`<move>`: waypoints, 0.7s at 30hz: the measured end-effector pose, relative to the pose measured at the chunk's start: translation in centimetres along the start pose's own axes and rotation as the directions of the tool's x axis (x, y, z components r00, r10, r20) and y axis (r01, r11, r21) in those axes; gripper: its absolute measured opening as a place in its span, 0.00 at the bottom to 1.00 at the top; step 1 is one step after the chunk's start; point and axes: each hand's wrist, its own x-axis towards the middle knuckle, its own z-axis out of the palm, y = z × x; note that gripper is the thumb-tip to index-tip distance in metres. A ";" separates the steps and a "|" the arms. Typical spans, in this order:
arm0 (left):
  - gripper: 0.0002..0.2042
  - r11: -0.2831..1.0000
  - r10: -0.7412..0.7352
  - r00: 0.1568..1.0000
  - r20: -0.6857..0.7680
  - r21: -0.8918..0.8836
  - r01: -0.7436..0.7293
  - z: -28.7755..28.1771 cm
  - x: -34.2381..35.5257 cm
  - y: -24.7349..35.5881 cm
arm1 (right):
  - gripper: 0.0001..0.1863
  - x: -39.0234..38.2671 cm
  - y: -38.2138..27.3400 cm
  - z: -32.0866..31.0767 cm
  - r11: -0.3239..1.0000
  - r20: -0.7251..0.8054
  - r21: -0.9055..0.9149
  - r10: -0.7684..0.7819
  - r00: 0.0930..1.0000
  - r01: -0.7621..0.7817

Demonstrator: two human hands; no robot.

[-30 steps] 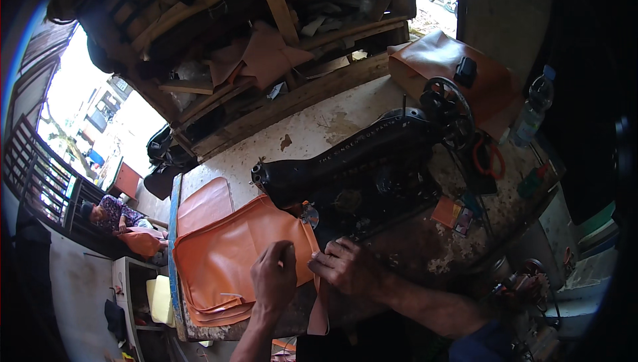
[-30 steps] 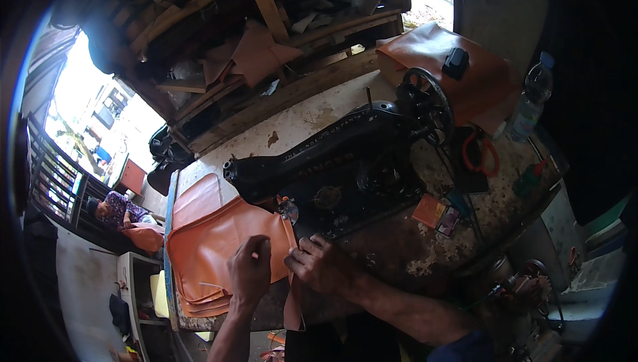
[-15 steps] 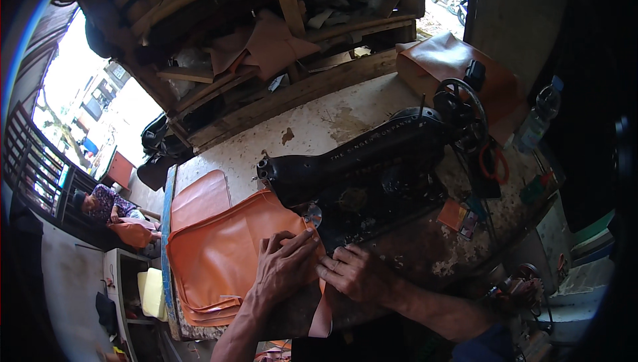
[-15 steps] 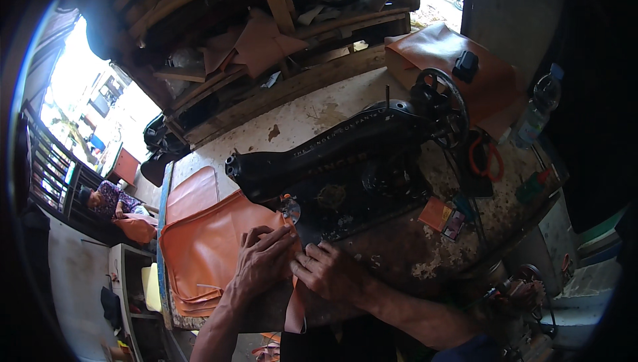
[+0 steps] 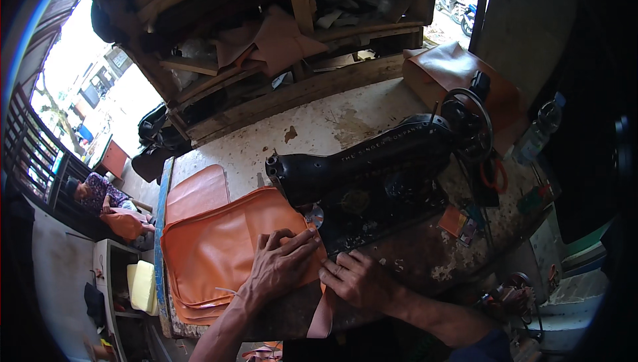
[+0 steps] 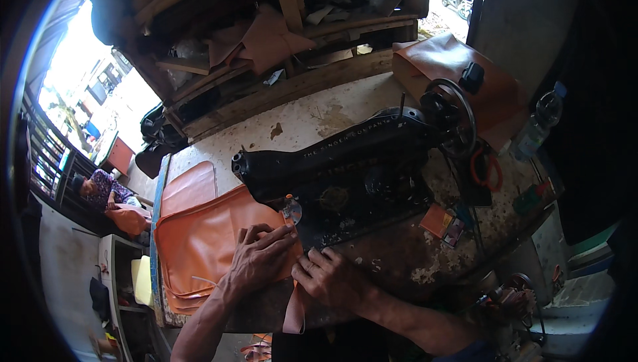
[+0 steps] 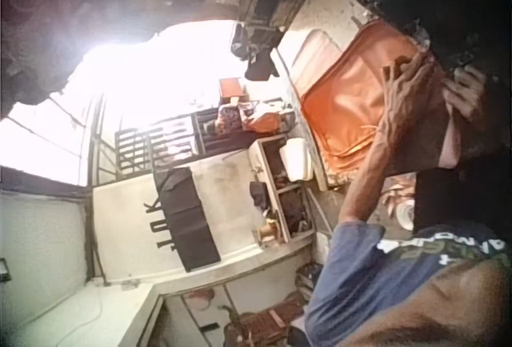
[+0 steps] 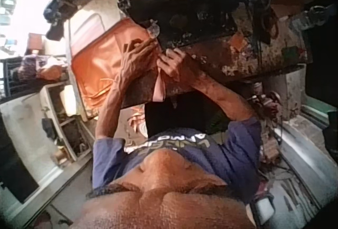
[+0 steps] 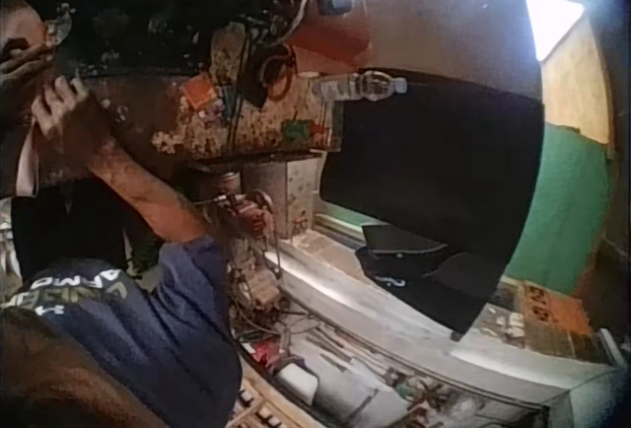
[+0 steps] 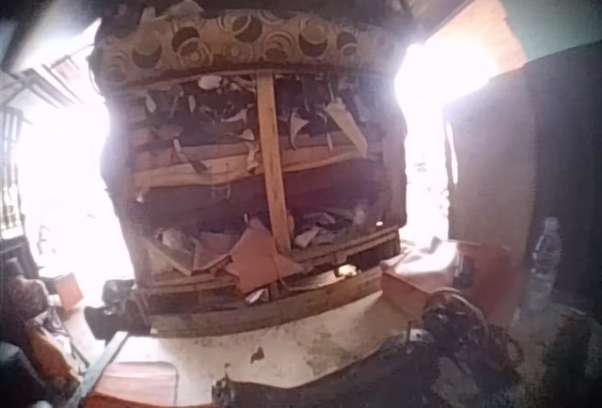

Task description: Sewing pieces of upholstery fabric together using a mechanical sewing machine.

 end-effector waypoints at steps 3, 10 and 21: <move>0.23 1.000 0.007 1.000 -0.009 -0.003 -0.007 0.2 0.0 -0.4 | 0.15 0.1 0.0 0.2 1.000 0.006 -0.009 0.011 1.000 -0.011; 0.24 0.997 0.041 0.999 0.005 0.057 -0.041 0.3 0.3 -1.8 | 0.14 0.8 -0.1 0.4 0.998 0.011 -0.026 0.065 0.998 -0.064; 0.27 1.000 0.021 0.999 0.048 -0.011 -0.020 0.0 1.0 -3.6 | 0.14 1.8 0.2 0.8 0.993 -0.029 -0.051 0.107 0.994 -0.108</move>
